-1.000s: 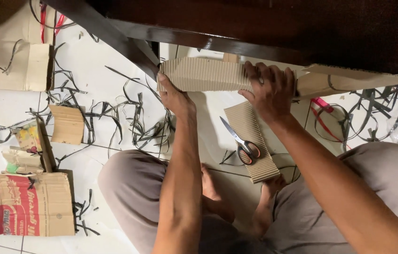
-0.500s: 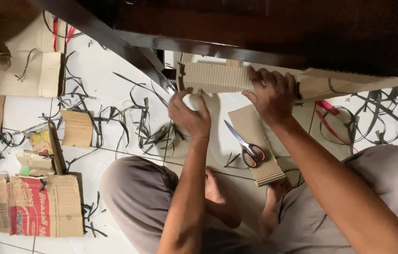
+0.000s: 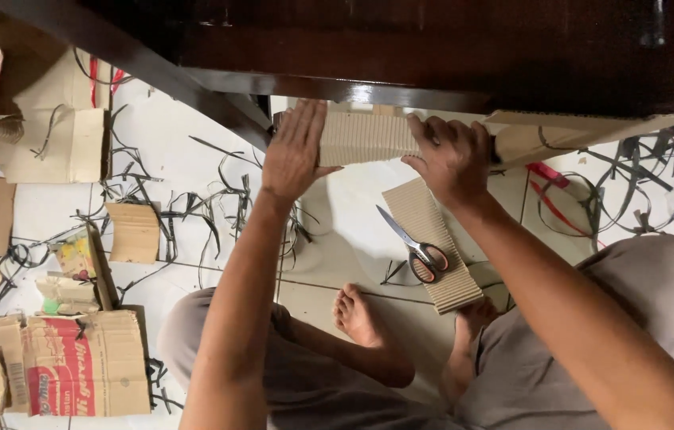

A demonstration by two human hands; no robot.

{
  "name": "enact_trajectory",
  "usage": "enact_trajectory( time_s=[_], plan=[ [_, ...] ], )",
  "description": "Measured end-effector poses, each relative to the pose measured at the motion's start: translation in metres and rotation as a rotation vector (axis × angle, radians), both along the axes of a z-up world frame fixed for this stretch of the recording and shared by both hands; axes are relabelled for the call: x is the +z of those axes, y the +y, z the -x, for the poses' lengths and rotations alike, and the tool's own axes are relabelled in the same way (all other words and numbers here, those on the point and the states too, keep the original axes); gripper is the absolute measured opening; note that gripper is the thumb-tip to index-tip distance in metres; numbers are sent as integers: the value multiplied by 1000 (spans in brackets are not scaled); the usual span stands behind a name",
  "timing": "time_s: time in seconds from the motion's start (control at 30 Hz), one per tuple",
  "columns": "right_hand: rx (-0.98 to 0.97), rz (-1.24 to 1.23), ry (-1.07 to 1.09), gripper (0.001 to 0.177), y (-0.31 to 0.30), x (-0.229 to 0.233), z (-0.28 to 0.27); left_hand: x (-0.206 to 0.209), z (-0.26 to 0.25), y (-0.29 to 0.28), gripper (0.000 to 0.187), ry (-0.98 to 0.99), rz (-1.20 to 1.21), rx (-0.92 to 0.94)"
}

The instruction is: Wrapping wooden chair legs with corrugated cardboard using scissors for protection.

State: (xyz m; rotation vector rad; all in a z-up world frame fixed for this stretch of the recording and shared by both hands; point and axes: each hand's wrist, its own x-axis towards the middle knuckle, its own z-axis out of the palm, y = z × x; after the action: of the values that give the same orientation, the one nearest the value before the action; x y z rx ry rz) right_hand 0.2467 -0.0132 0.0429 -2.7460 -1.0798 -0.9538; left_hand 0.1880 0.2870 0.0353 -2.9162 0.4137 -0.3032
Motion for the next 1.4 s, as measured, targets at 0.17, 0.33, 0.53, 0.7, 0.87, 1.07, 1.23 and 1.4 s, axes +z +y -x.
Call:
enact_trajectory(
  time_s=[0.17, 0.33, 0.53, 0.7, 0.87, 1.07, 1.23, 1.4],
  plan=[
    [-24, 34, 91, 72, 1, 2, 0, 8, -12, 4, 116, -193, -41, -28],
    [-49, 81, 186, 66, 5, 11, 2, -37, -31, 11, 51, -285, 8, 34],
    [37, 83, 280, 52, -5, -9, -20, -60, -46, 20, 26, -326, 83, -19],
    [43, 113, 307, 43, -11, -22, -24, -36, -32, 12, 20, -298, 113, -2],
    [40, 133, 196, 35, -7, -10, -23, 19, -17, -9, 99, 86, 91, -186],
    [48, 115, 195, 34, -6, -16, -25, -9, -38, -25, 61, -114, 212, -212],
    [58, 86, 241, 64, 7, 44, -4, -15, -46, -20, 41, 79, 249, -207],
    [101, 98, 105, 61, 13, 2, -14, -15, -50, -24, 38, 144, 245, -167]
  ],
)
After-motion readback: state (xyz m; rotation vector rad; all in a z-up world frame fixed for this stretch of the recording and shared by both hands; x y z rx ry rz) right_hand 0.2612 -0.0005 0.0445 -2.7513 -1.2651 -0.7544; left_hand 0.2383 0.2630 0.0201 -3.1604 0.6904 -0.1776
